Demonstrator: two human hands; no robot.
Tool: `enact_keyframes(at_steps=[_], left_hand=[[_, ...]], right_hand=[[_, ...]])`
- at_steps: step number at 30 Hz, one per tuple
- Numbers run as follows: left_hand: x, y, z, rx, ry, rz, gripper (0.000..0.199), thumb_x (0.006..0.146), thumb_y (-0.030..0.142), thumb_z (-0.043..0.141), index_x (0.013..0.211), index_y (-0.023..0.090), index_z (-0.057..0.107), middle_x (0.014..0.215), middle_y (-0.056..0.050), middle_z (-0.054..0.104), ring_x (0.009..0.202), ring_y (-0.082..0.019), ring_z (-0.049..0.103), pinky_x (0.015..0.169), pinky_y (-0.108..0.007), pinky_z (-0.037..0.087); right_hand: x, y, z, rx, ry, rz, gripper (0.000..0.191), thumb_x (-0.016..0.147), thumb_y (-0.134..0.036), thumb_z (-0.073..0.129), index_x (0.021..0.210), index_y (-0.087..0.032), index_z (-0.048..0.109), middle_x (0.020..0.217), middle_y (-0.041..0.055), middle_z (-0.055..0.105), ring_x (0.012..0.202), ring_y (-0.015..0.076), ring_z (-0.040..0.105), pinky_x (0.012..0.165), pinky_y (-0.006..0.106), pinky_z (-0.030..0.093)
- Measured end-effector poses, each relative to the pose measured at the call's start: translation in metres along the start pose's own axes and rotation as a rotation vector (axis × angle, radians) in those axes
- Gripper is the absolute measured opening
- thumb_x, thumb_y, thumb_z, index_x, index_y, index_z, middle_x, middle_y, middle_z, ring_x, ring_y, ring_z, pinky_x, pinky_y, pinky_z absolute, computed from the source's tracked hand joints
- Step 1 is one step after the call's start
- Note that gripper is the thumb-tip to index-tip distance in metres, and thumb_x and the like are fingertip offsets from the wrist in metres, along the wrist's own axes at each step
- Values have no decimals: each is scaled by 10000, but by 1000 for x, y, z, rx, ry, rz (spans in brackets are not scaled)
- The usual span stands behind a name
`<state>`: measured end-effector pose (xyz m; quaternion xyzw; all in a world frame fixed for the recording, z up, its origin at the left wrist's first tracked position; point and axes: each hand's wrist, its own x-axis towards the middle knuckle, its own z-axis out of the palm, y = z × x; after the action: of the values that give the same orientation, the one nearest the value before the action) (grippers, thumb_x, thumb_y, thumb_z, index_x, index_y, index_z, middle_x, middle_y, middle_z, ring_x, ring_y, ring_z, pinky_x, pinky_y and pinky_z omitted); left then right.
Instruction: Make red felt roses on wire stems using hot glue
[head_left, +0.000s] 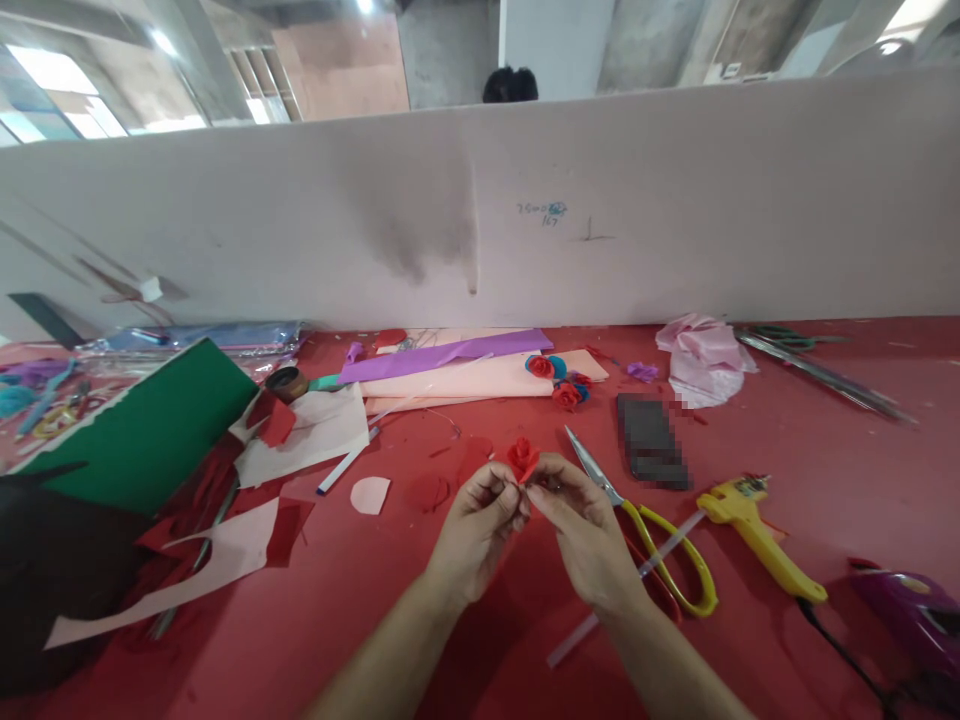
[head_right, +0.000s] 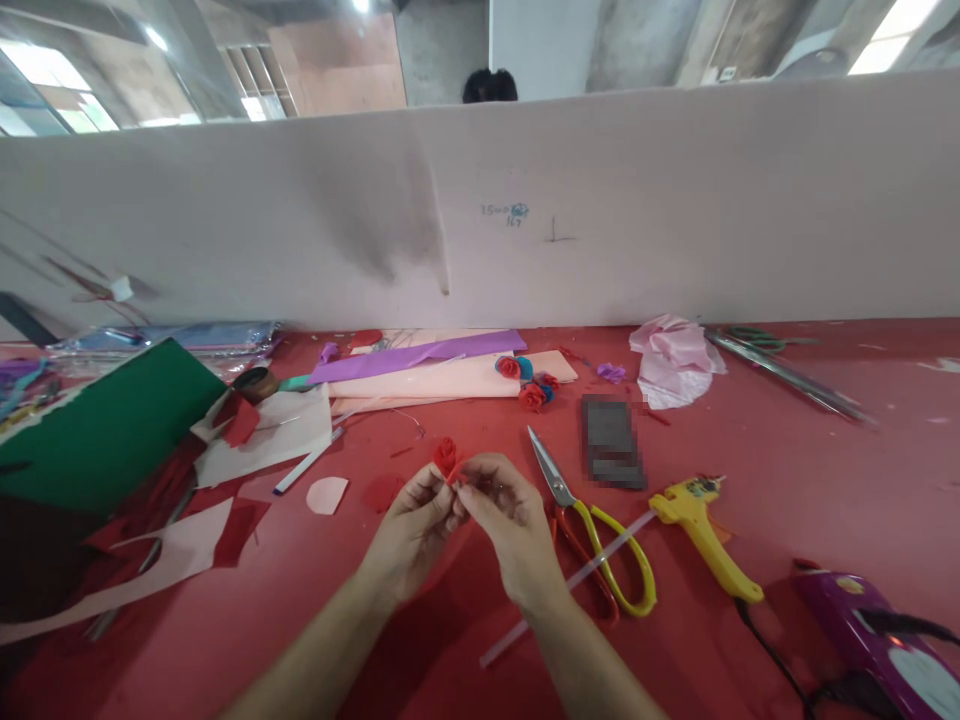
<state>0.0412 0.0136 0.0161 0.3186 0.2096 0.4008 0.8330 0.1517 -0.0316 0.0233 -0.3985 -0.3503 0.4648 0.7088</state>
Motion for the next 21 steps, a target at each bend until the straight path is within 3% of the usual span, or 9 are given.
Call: enact_keyframes(at_steps=[6, 11, 15, 21], left_hand=[[1, -2, -1, 53, 20, 47, 156, 720, 262, 744, 768, 161, 635, 662, 5, 582, 625, -91, 488, 649, -219, 378], [2, 0, -1, -1, 55, 3, 170, 717, 254, 746, 759, 158, 613, 662, 12, 559, 610, -84, 477, 618, -213, 369], [2, 1, 0, -68, 47, -51, 198, 726, 258, 739, 748, 161, 569, 631, 30, 531, 517, -58, 409, 534, -199, 312], [1, 3, 6, -35, 51, -36, 205, 723, 269, 742, 745, 159, 570, 623, 37, 531, 502, -48, 400, 538, -201, 299]], right_hand=[[-3, -2, 1, -77, 55, -101, 82, 785, -215, 691, 852, -248, 656, 860, 2, 590, 708, 135, 542, 655, 274, 481], [-4, 0, 0, -92, 45, -23, 251, 772, -235, 710, 1008, -269, 630, 897, 12, 597, 855, 164, 549, 761, 292, 479], [-4, 2, 0, -139, 41, -21, 259, 764, -232, 715, 1004, -258, 622, 916, 16, 605, 863, 162, 553, 788, 293, 472], [-3, 5, -2, -109, 63, 16, 207, 776, -224, 708, 967, -254, 635, 865, -3, 609, 800, 141, 564, 737, 265, 479]])
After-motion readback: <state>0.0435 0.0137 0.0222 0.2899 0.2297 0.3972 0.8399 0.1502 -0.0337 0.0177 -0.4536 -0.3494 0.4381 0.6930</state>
